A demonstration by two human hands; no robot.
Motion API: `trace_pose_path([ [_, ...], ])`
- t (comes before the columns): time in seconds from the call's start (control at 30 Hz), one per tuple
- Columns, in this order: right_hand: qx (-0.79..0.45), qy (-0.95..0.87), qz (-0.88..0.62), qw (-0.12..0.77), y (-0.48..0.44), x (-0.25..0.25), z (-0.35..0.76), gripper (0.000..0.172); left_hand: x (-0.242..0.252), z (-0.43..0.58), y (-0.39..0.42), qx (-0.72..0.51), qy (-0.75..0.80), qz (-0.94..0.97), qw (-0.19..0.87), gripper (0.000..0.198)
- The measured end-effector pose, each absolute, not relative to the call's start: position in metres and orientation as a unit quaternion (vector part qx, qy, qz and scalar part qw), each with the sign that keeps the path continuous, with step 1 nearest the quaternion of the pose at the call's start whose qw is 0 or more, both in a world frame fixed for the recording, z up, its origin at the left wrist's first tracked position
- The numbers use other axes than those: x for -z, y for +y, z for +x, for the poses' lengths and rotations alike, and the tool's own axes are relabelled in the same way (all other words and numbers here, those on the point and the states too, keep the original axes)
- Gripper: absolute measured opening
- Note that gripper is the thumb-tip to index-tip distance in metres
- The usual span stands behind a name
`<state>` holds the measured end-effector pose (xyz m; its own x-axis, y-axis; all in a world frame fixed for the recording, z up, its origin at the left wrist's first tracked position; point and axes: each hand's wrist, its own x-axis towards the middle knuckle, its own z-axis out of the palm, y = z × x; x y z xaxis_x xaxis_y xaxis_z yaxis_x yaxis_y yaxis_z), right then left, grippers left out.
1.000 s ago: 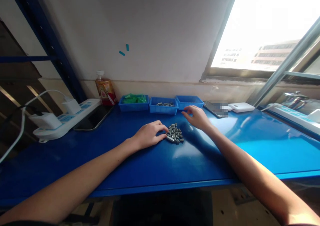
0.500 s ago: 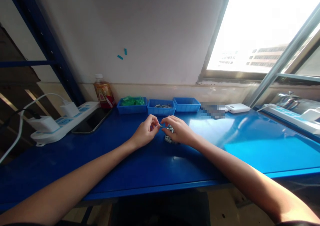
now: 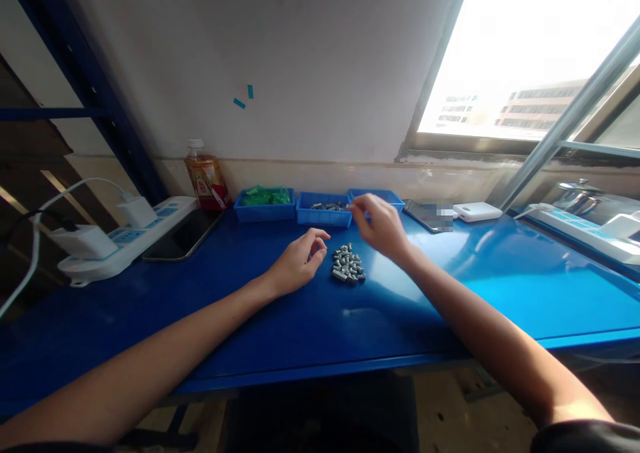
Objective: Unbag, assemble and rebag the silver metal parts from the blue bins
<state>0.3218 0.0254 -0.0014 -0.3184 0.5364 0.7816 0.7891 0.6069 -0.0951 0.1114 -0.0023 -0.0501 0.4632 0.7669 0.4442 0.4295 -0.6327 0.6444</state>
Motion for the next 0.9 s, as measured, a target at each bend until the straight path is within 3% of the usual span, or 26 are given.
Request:
trace_pose_path([
  [0.07,0.171,-0.732,-0.513,0.414,0.042,-0.010,0.338,0.024,0.048,0.112,-0.004,-0.317,0.348,0.863,0.183,0.027],
  [0.17,0.150,-0.720,-0.608,0.298,0.057,-0.009,0.359,0.026,0.047,0.113,-0.007,-0.232,0.351,0.901,0.107,0.041],
  [0.33,0.027,-0.834,-0.521,0.181,0.042,0.018,0.353,0.025,0.047,0.116,-0.008,-0.165,0.394,0.904,0.015,0.041],
  [0.6,-0.014,-0.890,-0.413,0.193,0.004,0.017,0.306,0.024,0.047,0.110,-0.003,-0.203,0.429,0.877,0.077,0.012],
  [0.77,-0.012,-0.900,-0.380,0.213,0.006,0.030,0.299,0.019,0.050,0.106,0.002,-0.235,0.425,0.868,0.103,0.006],
  [0.9,-0.003,-0.894,-0.361,0.263,0.008,0.034,0.301,0.018,0.051,0.107,0.003,-0.322,0.434,0.814,0.213,0.011],
])
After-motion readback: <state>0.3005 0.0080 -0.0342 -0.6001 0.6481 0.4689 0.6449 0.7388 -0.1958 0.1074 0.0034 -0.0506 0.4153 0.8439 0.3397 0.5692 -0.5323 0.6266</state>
